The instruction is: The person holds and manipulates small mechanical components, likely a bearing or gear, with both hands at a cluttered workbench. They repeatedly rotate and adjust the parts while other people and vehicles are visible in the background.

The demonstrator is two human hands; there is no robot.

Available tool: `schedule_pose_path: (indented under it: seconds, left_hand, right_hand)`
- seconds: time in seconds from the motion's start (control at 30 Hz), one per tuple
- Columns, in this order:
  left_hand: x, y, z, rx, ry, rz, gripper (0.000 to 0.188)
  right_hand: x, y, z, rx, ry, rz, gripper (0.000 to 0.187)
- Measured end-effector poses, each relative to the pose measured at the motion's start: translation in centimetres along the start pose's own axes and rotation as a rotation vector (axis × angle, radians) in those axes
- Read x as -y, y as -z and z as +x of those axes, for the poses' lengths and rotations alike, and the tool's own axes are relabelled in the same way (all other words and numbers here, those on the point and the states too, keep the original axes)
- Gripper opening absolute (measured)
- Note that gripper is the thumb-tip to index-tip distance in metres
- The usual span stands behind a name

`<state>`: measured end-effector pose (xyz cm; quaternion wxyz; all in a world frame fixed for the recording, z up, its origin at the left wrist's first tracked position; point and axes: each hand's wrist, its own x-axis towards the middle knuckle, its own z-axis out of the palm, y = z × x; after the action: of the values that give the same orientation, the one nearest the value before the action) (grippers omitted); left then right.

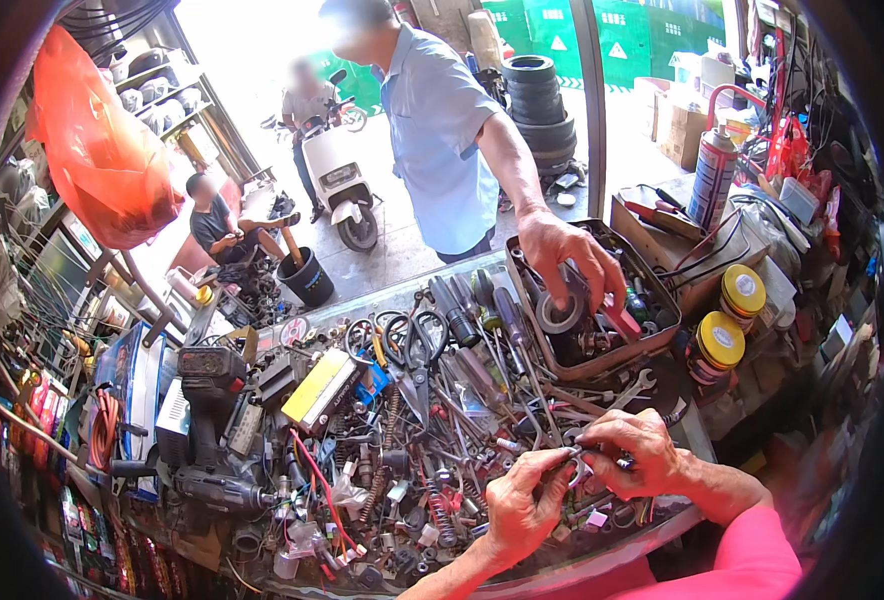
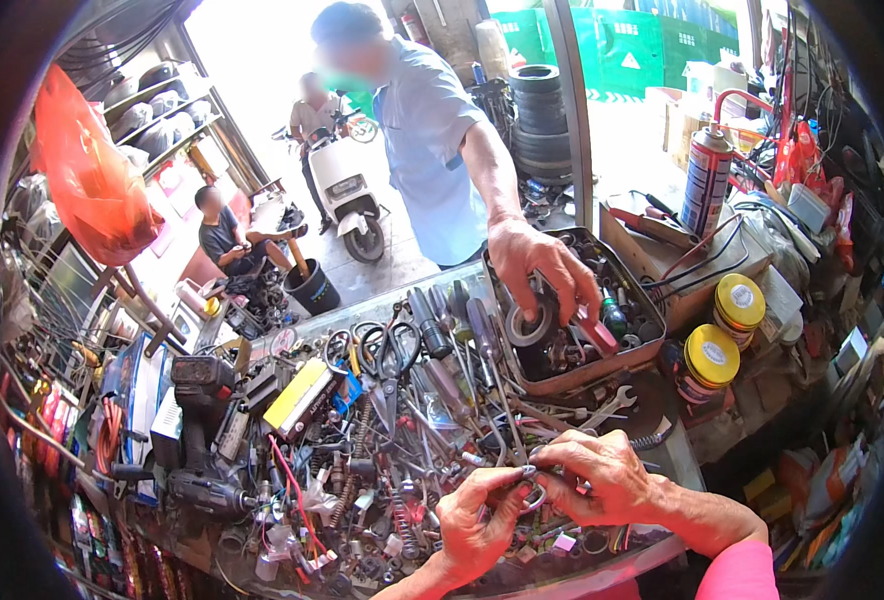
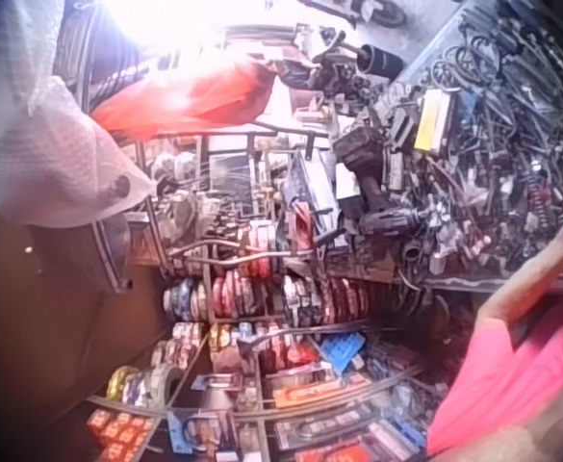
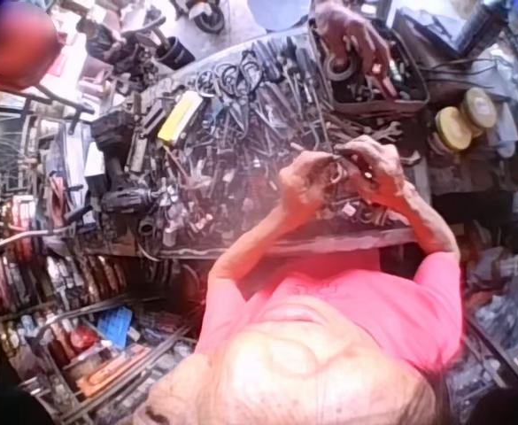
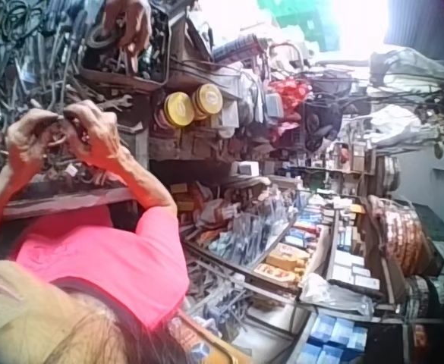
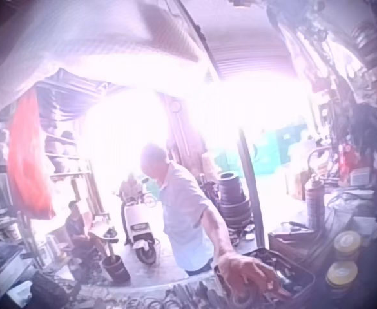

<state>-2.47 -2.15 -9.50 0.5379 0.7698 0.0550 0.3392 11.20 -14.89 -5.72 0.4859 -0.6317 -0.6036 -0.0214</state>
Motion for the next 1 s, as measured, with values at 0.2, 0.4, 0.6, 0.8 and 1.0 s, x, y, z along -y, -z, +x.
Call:
schedule_pose_path:
  seconds: [0.2,0.4,0.6,0.8,1.0]
  left_hand:
    - [-0.1,0.0,0.1,0.017,-0.025,0.030,0.023]
    - [0.3,-0.1,-0.3,-0.006,0.008,-0.031,0.023]
    - [0.0,-0.1,-0.3,0.019,0.038,0.000,0.022]
    - [1.1,-1.0,-1.7,-0.042,0.213,-0.091,0.016]
    - [0.4,-0.8,-0.8,-0.034,0.216,-0.153,0.017]
  right_hand:
    - [-1.2,0.4,-0.7,0.086,0.036,-0.124,0.027]
    - [0.3,0.2,-0.1,0.009,-0.059,0.004,0.030]
    - [0.5,0.6,0.0,0.078,-0.067,-0.058,0.017]
    - [-0.6,-0.3,-0.6,0.064,-0.148,0.000,0.020]
    - [-0.4,-0.6,-0.9,0.014,-0.018,0.001,0.024]
